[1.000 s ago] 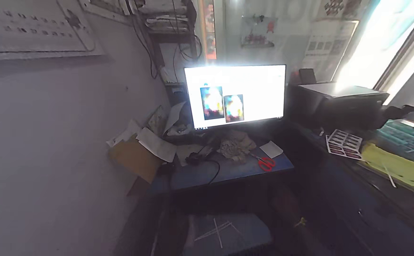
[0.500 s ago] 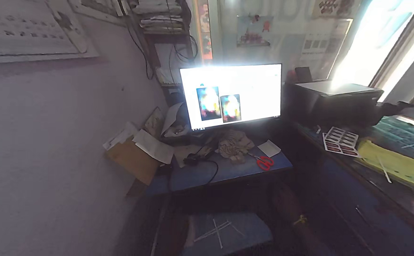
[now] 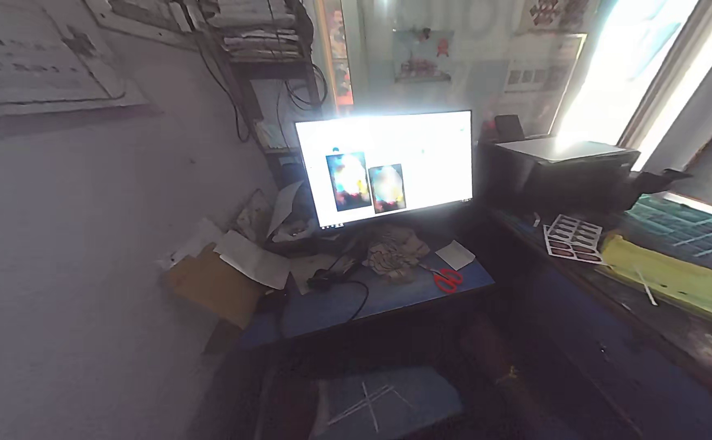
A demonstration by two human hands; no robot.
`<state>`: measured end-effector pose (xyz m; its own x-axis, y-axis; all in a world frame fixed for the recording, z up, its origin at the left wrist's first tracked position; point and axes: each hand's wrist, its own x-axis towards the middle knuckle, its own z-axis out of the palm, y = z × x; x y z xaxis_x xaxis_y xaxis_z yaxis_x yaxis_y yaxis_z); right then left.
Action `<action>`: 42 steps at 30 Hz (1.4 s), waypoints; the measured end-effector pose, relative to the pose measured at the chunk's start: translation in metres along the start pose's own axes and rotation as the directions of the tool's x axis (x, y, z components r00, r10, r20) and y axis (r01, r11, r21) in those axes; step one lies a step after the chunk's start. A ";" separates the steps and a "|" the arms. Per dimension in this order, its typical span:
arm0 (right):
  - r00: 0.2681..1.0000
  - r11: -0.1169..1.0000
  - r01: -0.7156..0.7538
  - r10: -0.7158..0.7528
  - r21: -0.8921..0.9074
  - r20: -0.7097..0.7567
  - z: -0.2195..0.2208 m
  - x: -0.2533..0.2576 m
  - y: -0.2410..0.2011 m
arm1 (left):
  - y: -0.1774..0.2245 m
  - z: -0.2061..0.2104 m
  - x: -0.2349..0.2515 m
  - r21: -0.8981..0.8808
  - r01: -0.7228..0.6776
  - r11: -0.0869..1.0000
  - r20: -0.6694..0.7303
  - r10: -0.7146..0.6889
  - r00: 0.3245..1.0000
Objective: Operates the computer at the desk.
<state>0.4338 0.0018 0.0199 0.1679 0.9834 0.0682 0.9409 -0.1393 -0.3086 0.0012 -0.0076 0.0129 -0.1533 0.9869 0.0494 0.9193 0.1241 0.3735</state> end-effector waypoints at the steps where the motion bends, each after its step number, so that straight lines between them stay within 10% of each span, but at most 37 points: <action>1: 1.000 1.000 -0.012 0.012 0.016 0.023 0.000 0.001 -0.001 | 0.001 -0.002 -0.001 -0.003 0.021 1.000 0.020 -0.021 1.000; 26: 0.987 0.996 0.079 -0.072 0.043 -0.143 0.005 -0.002 -0.001 | -0.009 0.004 -0.001 -0.079 -0.101 0.992 -0.133 0.090 0.987; 42: 0.982 0.993 0.095 -0.082 0.071 -0.168 0.009 -0.001 0.004 | 0.034 -0.019 0.032 0.164 -0.040 0.986 0.157 0.014 0.988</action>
<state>0.4348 0.0012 0.0100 0.1369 0.9580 0.2520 0.9296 -0.0364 -0.3669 0.0204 0.0257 0.0447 -0.0816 0.9925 -0.0913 0.9716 0.0997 0.2145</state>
